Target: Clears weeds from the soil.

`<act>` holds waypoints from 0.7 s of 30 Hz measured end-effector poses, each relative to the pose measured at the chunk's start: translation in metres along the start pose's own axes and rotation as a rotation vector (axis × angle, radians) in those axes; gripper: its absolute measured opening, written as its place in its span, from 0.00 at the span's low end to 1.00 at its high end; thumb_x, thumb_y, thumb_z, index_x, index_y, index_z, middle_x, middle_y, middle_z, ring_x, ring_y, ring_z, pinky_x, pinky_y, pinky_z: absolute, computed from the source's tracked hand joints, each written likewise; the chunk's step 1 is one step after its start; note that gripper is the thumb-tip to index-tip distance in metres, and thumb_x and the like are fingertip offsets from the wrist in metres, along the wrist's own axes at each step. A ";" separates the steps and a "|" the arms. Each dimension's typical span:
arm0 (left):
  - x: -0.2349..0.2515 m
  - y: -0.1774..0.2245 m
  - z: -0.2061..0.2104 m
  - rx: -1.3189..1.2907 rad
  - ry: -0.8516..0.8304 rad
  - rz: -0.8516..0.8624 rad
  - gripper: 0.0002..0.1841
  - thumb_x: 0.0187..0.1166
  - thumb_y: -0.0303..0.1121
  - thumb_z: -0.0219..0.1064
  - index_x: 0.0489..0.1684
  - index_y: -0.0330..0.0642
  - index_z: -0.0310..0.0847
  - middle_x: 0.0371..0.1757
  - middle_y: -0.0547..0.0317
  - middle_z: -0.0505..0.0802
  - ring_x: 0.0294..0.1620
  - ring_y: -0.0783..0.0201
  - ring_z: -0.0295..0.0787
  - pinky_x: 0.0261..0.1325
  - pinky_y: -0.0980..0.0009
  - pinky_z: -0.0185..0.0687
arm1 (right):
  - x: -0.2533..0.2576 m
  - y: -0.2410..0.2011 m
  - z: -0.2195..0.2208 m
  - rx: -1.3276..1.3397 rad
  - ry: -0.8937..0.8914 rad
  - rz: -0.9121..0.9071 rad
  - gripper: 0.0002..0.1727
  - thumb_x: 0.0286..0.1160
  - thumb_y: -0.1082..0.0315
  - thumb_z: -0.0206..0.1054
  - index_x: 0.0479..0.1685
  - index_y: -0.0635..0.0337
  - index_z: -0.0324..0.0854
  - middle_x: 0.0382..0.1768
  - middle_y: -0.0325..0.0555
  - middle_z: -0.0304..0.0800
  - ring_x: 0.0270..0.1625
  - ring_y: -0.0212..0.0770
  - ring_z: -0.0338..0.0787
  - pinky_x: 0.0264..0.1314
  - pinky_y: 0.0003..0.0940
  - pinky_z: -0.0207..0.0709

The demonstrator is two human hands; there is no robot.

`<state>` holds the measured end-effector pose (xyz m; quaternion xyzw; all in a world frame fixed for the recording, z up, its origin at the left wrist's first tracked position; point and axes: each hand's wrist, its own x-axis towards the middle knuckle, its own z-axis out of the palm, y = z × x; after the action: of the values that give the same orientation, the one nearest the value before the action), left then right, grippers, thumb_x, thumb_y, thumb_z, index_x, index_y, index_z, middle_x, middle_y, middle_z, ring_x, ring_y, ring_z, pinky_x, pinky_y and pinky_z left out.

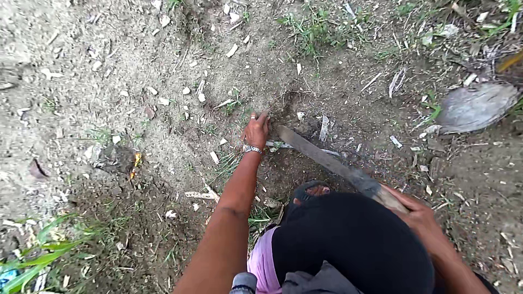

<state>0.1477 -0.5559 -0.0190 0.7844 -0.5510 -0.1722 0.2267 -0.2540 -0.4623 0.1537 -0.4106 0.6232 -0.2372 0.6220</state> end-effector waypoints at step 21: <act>-0.132 -0.019 -0.070 0.054 -0.754 -0.085 0.18 0.90 0.36 0.58 0.63 0.34 0.88 0.58 0.34 0.94 0.64 0.35 0.91 0.69 0.35 0.81 | -0.057 -0.005 -0.052 -0.189 -0.099 -0.058 0.34 0.60 0.76 0.74 0.74 0.69 0.75 0.53 0.28 0.94 0.38 0.19 0.91 0.44 0.20 0.89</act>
<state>0.1549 -0.4145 0.0324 0.6938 -0.5670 -0.4436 -0.0202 -0.3102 -0.4298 0.1969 -0.4966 0.5989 -0.1747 0.6034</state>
